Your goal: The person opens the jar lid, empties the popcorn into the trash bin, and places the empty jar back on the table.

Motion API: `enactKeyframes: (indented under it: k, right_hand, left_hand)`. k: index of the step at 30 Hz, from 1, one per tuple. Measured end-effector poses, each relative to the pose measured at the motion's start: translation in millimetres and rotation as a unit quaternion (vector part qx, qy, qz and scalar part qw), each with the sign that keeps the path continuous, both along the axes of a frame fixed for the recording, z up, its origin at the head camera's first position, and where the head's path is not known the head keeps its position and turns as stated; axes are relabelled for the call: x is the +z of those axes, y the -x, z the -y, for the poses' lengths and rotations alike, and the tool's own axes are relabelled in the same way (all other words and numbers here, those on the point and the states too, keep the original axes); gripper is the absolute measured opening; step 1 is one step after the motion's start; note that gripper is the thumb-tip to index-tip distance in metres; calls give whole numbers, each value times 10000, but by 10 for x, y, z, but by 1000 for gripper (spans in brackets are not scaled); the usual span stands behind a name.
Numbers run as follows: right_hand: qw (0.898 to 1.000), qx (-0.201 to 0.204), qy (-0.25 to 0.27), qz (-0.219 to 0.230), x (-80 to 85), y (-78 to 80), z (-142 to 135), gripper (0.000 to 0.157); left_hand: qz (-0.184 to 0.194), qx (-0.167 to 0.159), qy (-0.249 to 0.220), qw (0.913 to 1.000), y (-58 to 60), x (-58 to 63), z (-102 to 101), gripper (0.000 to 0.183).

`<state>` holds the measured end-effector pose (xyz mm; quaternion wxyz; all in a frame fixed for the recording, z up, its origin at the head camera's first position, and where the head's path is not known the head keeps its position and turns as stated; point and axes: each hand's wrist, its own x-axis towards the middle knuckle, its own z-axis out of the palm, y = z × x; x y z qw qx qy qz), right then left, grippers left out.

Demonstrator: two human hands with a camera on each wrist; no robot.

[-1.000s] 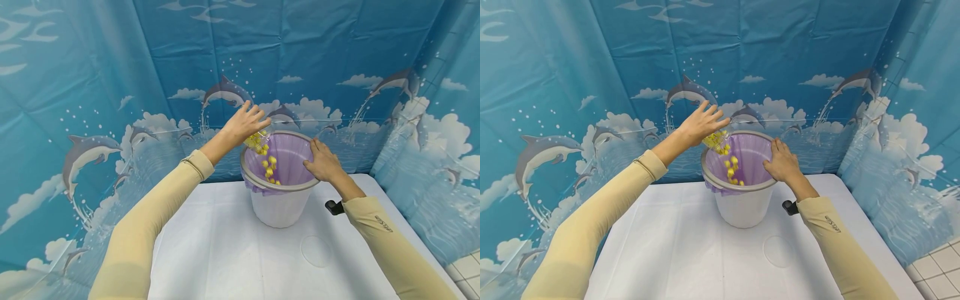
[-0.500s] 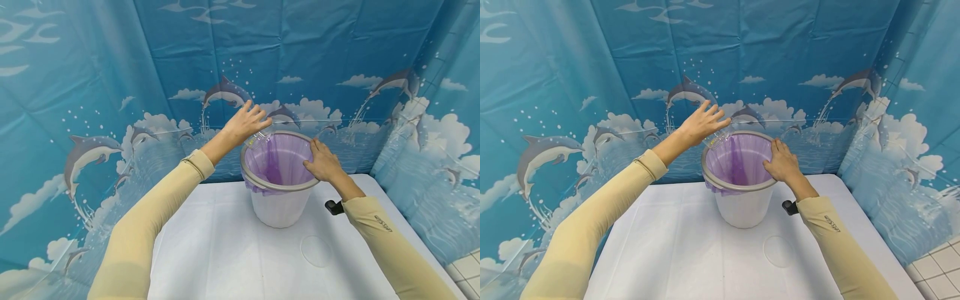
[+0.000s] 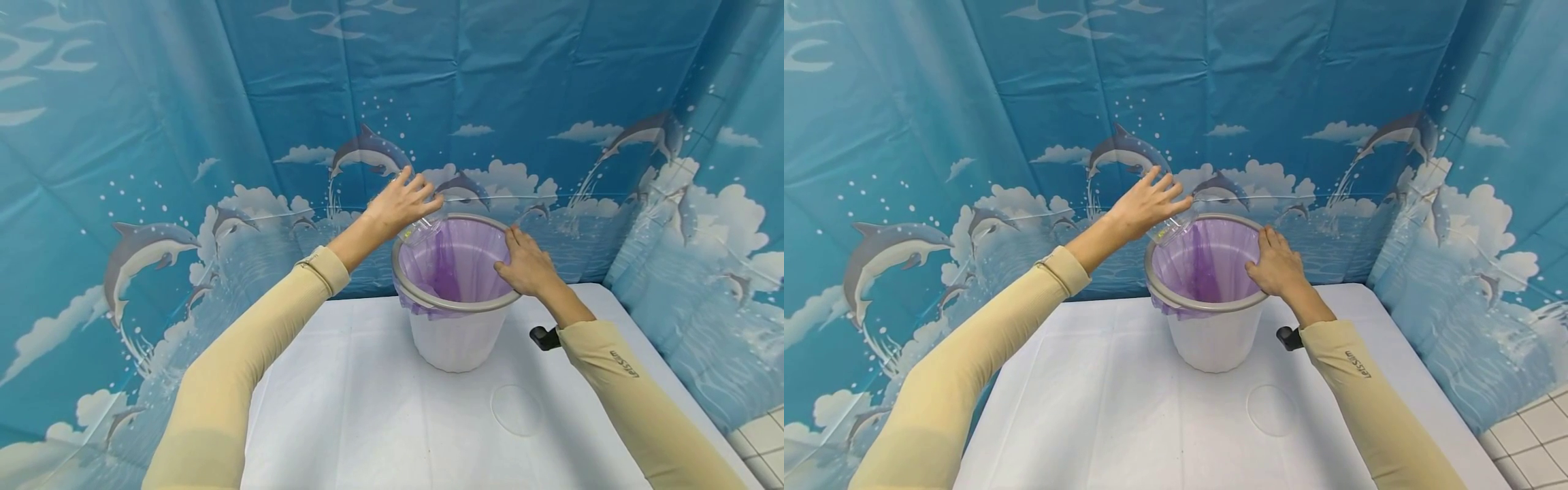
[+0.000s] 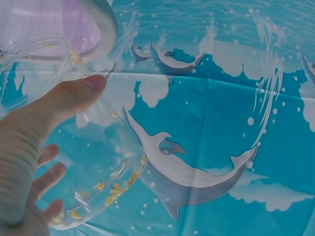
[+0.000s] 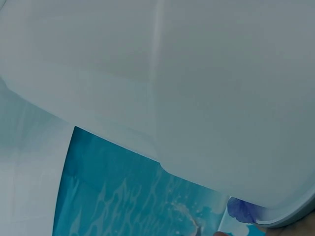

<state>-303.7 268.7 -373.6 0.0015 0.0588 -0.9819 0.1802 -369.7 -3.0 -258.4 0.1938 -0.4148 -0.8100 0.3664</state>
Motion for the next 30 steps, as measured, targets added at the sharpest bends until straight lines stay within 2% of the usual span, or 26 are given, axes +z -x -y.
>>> enactKeyframes:
  k: [6,9,14,19,22,25,27,30]
  right_hand:
    - [10000,-10,-5,-13,-10,-13,11,82]
    - [10000,6,-21,11,-13,-4,7,82]
    - [10000,43,-17,68,-8,23,-16,83]
    - [9999,44,-58,96,7,39,-18,83]
    - [9999,49,-103,94,13,47,-15,83]
    - [9999,51,-97,118,21,49,-12,84]
    - [9999,44,-85,140,20,48,-12,84]
    - [9999,24,-58,125,11,43,-4,84]
  left_hand:
    - [68,-35,12,10000,-11,-45,1,77]
    - [258,21,-148,9996,-8,-68,25,82]
    - [734,246,-798,9938,29,-114,124,99]
    - [953,323,-1590,9821,45,-198,309,112]
    - [1030,402,-2223,9687,33,-262,426,113]
    - [1061,542,-2917,9490,12,-341,519,115]
    - [1142,619,-3452,9295,-9,-405,574,116]
    - [1307,652,-4244,8936,-34,-539,668,116]
